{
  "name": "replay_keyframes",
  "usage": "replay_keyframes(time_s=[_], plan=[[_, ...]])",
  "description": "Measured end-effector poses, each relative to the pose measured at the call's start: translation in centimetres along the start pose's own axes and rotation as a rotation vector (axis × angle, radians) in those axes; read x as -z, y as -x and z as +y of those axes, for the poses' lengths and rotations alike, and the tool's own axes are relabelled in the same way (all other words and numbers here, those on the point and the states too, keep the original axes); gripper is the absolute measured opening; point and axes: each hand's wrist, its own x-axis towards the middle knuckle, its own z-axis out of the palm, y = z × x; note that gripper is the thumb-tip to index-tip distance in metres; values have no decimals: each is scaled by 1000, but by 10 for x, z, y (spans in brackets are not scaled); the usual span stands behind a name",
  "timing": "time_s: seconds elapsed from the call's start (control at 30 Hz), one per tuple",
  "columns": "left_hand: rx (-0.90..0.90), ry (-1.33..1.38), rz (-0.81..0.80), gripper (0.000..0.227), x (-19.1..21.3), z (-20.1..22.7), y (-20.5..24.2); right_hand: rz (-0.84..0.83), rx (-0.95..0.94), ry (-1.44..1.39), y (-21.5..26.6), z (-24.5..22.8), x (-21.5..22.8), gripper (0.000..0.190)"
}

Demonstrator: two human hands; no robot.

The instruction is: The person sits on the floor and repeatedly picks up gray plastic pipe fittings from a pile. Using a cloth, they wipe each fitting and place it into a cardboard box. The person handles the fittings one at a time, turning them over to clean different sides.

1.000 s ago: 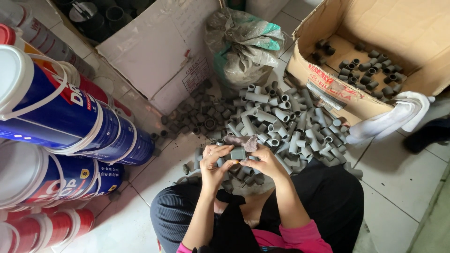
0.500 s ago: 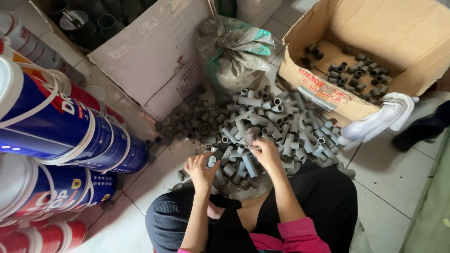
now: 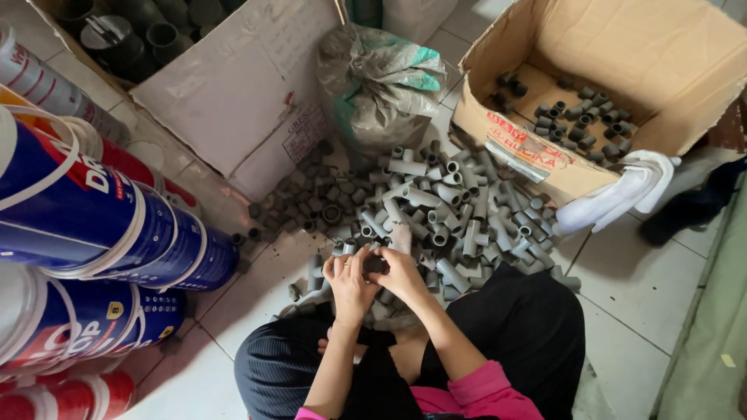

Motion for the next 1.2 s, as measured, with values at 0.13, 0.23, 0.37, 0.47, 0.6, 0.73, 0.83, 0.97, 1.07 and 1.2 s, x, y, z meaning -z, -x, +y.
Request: replay_keyframes(time_s=[0.13, 0.23, 0.37, 0.47, 0.6, 0.73, 0.83, 0.97, 1.07, 1.2], plan=[[19, 86, -40, 70, 1, -2, 9, 65, 7, 64, -4, 17, -3, 42], [87, 175, -46, 75, 0, -12, 18, 362, -13, 37, -10, 10, 27, 29], [175, 66, -42, 63, -19, -31, 39, 630, 137, 285, -23, 45, 53, 40], [210, 26, -46, 57, -26, -35, 43, 550, 84, 528, -24, 84, 49, 47], [241, 43, -78, 59, -27, -36, 44, 559, 91, 609, -24, 92, 45, 49], [224, 22, -117, 61, -37, -42, 50, 422, 69, 729, -35, 107, 40, 40], [228, 2, -148, 61, -40, -42, 51, 647, -85, 286, -52, 97, 73, 37], [205, -16, -176, 58, -42, -44, 54, 1094, 153, -47, -96, 103, 166, 31], [195, -17, -170, 55, -42, -43, 52, 1273, 110, -93, -121, 105, 240, 52], [212, -38, -165, 53, -42, -43, 53, 1238, 24, -160, -128, 118, 273, 77]])
